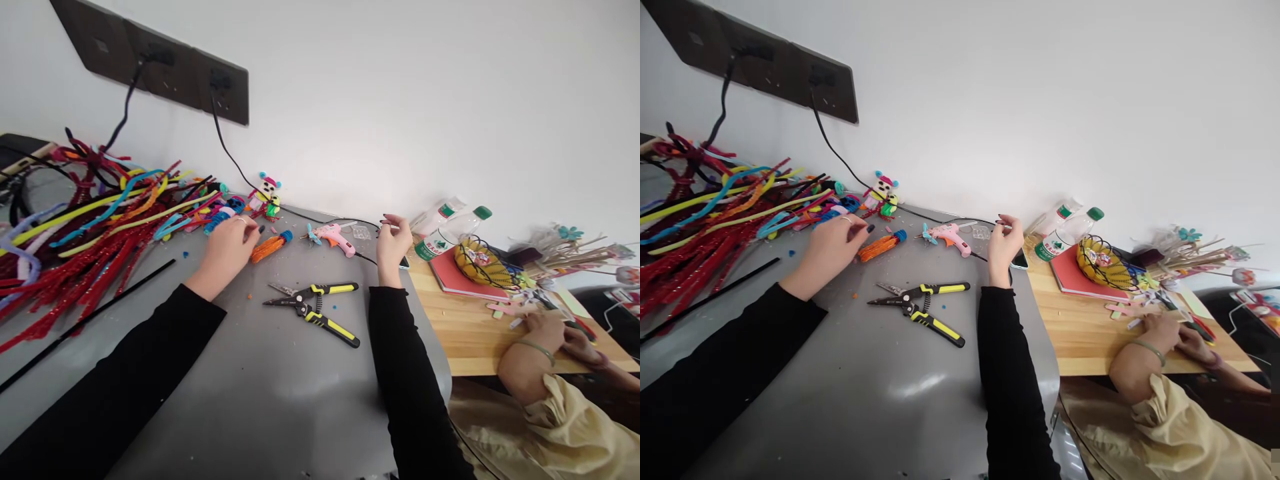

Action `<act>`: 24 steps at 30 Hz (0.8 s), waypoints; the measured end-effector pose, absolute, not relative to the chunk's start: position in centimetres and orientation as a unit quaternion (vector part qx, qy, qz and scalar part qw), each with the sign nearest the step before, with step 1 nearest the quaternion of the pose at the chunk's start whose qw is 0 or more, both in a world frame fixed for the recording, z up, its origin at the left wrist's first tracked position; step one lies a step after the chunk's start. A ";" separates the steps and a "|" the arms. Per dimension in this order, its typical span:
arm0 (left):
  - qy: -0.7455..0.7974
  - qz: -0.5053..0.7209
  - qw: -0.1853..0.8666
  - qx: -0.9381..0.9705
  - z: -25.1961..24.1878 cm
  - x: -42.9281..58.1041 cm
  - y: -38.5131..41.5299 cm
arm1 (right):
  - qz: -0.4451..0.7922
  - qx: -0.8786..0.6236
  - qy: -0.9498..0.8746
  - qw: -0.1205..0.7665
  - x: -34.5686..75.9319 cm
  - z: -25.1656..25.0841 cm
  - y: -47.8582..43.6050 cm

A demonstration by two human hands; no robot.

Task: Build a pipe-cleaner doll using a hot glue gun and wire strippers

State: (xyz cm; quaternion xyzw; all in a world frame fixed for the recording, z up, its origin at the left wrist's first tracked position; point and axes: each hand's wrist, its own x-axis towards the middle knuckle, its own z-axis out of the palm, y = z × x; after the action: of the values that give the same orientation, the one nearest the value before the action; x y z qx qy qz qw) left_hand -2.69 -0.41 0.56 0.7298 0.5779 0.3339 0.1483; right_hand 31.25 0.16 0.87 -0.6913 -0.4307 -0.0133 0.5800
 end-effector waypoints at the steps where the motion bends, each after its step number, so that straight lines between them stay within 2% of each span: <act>1: 0.592 0.345 0.117 0.719 1.2 -3.6 -0.6 | -0.010 -0.687 -0.428 0.587 31.3 0.9 0.2; 5: 0.717 0.310 -0.025 0.624 3.6 -9.3 -2.1 | 0.003 -0.671 -0.424 0.608 31.2 0.8 0.3; 9: 0.795 0.147 -0.108 0.579 4.3 -14.2 -3.8 | 0.017 -0.654 -0.447 0.610 30.6 0.7 0.2; 16: 0.765 0.045 -0.090 0.636 3.6 -14.9 -4.0 | 0.031 -0.644 -0.460 0.611 29.5 0.8 0.1; 24: 0.767 0.087 -0.113 0.626 3.0 -14.7 -3.5 | 0.035 -0.628 -0.484 0.608 29.4 0.6 0.1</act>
State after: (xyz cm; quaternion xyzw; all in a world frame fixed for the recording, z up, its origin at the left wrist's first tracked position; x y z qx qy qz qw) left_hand -14.71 -3.47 2.96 0.6262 0.7665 0.0869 -0.1130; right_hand 29.36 0.15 0.58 -0.6282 -0.4841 0.0350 0.6082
